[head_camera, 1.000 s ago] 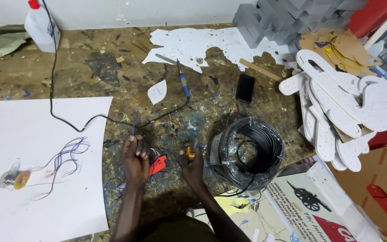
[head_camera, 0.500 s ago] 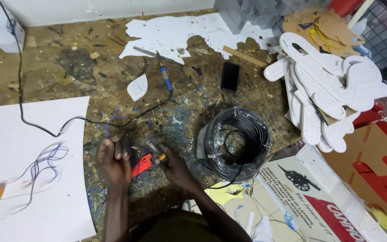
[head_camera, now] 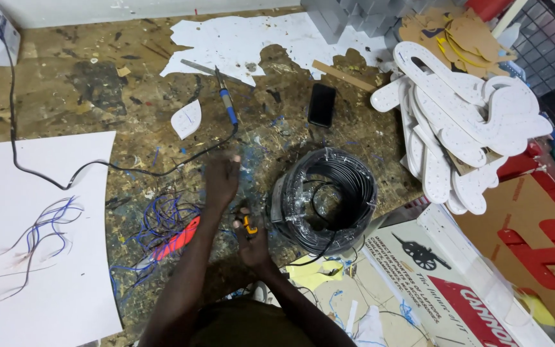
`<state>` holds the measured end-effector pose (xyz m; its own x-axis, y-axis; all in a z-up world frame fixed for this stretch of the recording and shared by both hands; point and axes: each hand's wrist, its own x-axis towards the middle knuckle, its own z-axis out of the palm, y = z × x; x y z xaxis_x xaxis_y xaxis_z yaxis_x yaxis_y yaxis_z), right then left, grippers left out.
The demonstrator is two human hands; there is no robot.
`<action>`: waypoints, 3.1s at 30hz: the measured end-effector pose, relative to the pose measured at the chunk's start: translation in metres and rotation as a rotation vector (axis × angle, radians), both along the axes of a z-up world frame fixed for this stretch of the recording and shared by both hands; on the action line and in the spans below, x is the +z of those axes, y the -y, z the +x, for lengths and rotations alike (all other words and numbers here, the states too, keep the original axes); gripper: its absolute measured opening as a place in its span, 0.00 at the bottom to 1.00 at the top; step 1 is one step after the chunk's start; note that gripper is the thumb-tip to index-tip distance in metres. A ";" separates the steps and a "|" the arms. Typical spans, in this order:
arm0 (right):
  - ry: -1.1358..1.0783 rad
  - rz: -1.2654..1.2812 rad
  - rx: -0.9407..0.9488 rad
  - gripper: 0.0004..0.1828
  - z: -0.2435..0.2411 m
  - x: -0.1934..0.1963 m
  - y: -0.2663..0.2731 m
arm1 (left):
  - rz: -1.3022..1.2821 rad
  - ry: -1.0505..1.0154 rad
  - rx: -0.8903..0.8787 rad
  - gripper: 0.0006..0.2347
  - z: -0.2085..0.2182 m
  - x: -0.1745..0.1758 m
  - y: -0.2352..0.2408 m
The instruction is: Stripping insulation from electrical wires using a wire stripper tool on a workbench in preparation for assembly.
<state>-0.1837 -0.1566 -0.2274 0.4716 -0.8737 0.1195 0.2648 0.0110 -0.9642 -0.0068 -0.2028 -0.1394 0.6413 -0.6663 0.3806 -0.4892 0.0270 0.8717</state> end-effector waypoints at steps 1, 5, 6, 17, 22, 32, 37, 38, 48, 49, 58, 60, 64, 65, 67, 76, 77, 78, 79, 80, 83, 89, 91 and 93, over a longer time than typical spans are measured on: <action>-0.002 0.003 -0.004 0.18 -0.002 -0.004 -0.002 | 0.003 -0.002 -0.004 0.26 0.001 0.016 -0.011; -0.065 -0.067 0.060 0.18 -0.009 0.005 0.010 | -0.069 0.337 0.314 0.16 0.009 0.016 -0.028; -0.057 -0.048 0.065 0.19 -0.016 0.011 0.002 | 0.143 0.185 0.337 0.13 0.007 -0.005 -0.038; -0.244 -0.312 0.040 0.19 -0.014 0.020 0.002 | 0.149 0.340 0.270 0.12 0.043 -0.021 -0.035; -0.077 -0.085 -0.045 0.16 -0.009 -0.011 0.000 | -0.245 0.190 0.258 0.03 0.041 0.048 -0.059; -0.134 -0.051 0.105 0.08 -0.001 0.023 0.020 | -0.417 -0.451 0.220 0.04 0.039 0.071 -0.129; -0.110 0.025 0.104 0.08 -0.002 0.044 0.013 | -0.544 -1.073 -0.023 0.07 0.012 0.073 -0.146; -0.109 0.071 0.030 0.09 -0.005 0.047 0.009 | -0.358 -0.714 -0.008 0.05 0.006 0.056 -0.145; -0.513 -0.421 -0.348 0.15 -0.061 0.056 0.000 | 0.023 -0.200 -0.286 0.08 -0.049 -0.031 -0.078; -0.513 -0.419 -0.364 0.15 -0.067 0.051 0.004 | 0.022 -0.196 -0.302 0.08 -0.057 -0.030 -0.073; -0.555 -1.015 -0.550 0.12 -0.077 0.075 0.026 | 0.010 -0.323 -0.309 0.07 -0.117 -0.034 -0.044; -0.551 -0.949 -0.536 0.10 -0.094 0.057 0.042 | -0.018 -0.268 -0.328 0.02 -0.133 -0.051 -0.033; -0.497 -0.934 -0.558 0.11 -0.119 0.041 0.096 | 0.011 -0.225 -0.408 0.01 -0.148 -0.050 0.006; -0.550 -0.919 -0.583 0.11 -0.127 0.028 0.113 | 0.009 -0.226 -0.461 0.02 -0.150 -0.051 0.020; -0.619 -0.886 -0.594 0.12 -0.146 0.011 0.129 | 0.025 -0.243 -0.510 0.03 -0.159 -0.049 0.022; -0.547 -0.257 -0.258 0.16 -0.118 0.089 0.138 | 0.047 0.299 -0.216 0.14 -0.083 -0.054 -0.020; -0.536 -0.197 -0.152 0.14 -0.111 0.099 0.130 | 0.126 0.292 -0.216 0.15 -0.078 -0.052 -0.023; -0.529 -0.132 -0.041 0.17 -0.107 0.109 0.118 | 0.210 0.278 -0.215 0.16 -0.076 -0.052 -0.030; -0.532 -0.131 -0.038 0.17 -0.101 0.124 0.115 | 0.212 0.276 -0.213 0.16 -0.077 -0.047 -0.030; -0.575 -0.149 0.000 0.19 -0.095 0.138 0.111 | 0.228 0.314 -0.216 0.16 -0.077 -0.042 -0.032; -0.605 -0.115 0.062 0.21 -0.083 0.122 0.106 | 0.253 0.378 -0.220 0.14 -0.067 -0.041 -0.045; -0.807 -0.188 0.220 0.20 -0.060 0.149 0.086 | 0.194 0.458 -0.151 0.12 -0.030 -0.051 -0.083; -0.737 -0.235 0.215 0.19 -0.056 0.139 0.086 | 0.168 0.458 -0.123 0.12 -0.011 -0.058 -0.093; -0.676 -0.272 0.174 0.22 -0.054 0.119 0.097 | 0.122 0.446 -0.031 0.09 0.014 -0.084 -0.096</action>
